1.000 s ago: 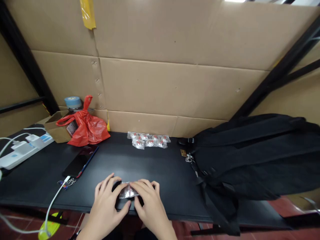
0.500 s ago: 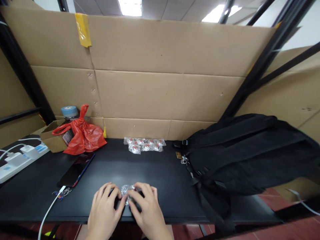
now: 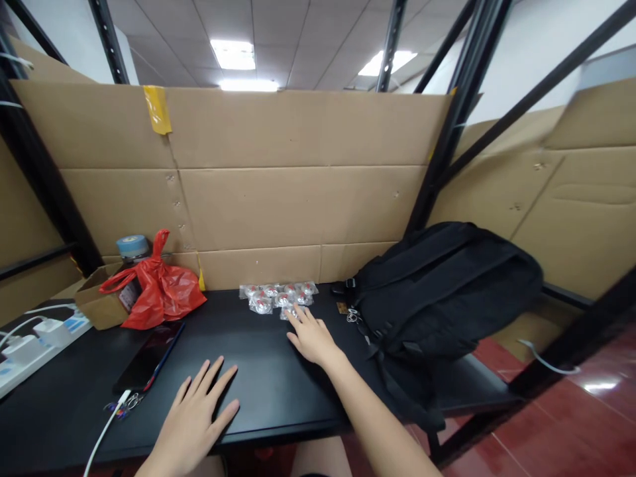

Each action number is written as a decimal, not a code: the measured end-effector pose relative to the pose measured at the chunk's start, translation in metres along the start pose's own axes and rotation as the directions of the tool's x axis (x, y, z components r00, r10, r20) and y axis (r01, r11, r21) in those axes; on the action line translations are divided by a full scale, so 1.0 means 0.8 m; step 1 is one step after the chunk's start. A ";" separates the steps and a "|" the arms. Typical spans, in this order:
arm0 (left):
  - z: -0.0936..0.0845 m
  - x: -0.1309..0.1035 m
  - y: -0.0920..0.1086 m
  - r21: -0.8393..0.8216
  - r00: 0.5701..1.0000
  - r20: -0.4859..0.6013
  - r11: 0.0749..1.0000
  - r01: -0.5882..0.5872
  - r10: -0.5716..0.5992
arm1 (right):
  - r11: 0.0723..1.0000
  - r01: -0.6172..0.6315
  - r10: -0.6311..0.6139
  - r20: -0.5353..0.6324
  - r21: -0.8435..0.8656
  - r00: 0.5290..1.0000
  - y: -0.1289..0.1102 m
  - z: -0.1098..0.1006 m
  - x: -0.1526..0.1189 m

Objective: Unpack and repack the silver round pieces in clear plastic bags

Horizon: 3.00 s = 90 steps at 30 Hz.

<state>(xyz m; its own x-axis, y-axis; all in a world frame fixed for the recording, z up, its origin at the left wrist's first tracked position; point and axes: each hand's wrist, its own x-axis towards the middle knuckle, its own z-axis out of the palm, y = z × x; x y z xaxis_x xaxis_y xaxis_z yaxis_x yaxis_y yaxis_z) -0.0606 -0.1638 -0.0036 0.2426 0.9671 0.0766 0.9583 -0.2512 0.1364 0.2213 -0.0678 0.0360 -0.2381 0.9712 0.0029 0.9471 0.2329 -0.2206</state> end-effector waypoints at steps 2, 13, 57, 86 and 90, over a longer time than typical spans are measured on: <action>-0.007 0.006 -0.006 0.014 0.999 0.026 0.999 -0.043 0.043 | 0.999 -0.054 0.054 -0.025 -0.001 0.998 0.001 -0.002 -0.003; -0.015 0.061 0.011 0.009 0.964 0.076 0.966 -0.258 0.256 | 0.991 -0.132 0.133 -0.048 0.021 0.990 -0.025 0.067 -0.100; 0.024 0.087 0.011 -0.029 0.993 -0.042 0.994 0.106 -0.107 | 0.977 -0.209 0.210 0.020 -0.031 0.977 -0.023 0.066 -0.065; 0.024 0.117 0.002 -0.034 0.991 -0.061 0.992 0.120 -0.122 | 0.961 -0.275 0.276 -0.054 0.024 0.960 -0.009 0.069 -0.019; 0.024 0.132 -0.003 -0.040 0.990 -0.077 0.993 0.112 -0.114 | 0.954 -0.298 0.300 -0.166 0.042 0.939 -0.004 0.070 -0.001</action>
<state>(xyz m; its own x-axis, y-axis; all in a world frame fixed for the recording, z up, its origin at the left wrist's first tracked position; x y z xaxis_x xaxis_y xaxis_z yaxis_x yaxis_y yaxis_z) -0.0343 -0.0606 -0.0145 0.1193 0.9835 0.1359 0.9726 -0.1432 0.1832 0.2066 -0.0717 -0.0177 0.0966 0.9904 0.0988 0.9652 -0.0690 -0.2521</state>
